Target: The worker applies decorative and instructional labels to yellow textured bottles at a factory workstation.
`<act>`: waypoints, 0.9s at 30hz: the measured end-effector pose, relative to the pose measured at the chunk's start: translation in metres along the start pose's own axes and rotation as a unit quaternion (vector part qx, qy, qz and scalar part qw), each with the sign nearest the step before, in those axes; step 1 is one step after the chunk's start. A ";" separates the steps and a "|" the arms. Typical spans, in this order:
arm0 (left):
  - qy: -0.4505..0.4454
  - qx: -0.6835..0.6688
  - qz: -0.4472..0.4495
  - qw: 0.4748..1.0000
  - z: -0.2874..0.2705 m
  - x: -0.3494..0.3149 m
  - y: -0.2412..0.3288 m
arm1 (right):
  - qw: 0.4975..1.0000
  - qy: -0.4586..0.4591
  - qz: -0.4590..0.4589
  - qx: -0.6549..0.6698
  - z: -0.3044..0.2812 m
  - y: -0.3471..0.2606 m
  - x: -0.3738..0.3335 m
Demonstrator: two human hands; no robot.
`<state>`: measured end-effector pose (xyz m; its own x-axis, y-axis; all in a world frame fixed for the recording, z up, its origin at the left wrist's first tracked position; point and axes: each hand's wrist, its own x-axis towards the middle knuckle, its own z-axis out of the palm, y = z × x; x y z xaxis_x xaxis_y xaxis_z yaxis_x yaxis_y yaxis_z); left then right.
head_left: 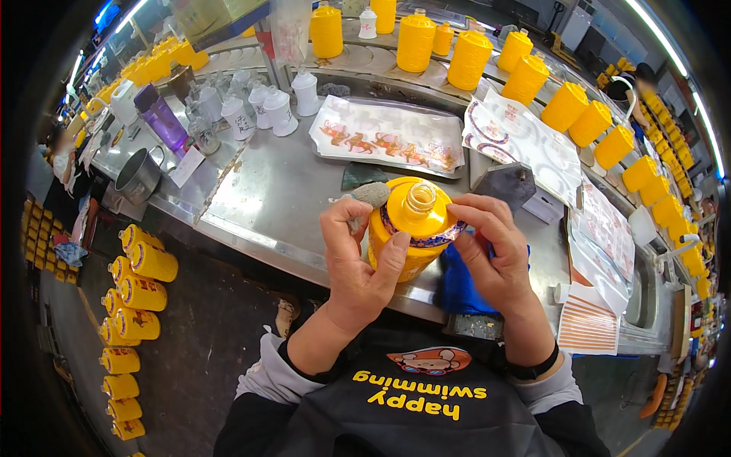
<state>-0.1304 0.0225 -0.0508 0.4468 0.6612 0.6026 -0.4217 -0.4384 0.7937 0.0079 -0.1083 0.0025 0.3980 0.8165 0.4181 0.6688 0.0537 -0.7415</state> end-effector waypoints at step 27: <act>-0.004 0.265 0.146 0.953 -0.010 -0.012 0.005 | 0.994 -0.066 0.042 0.075 0.007 0.008 0.017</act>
<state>-0.1460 0.0184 -0.0550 0.3793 0.4601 0.8027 -0.0714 -0.8505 0.5212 0.0159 -0.0903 0.0000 0.3563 0.8894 0.2863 0.5320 0.0588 -0.8447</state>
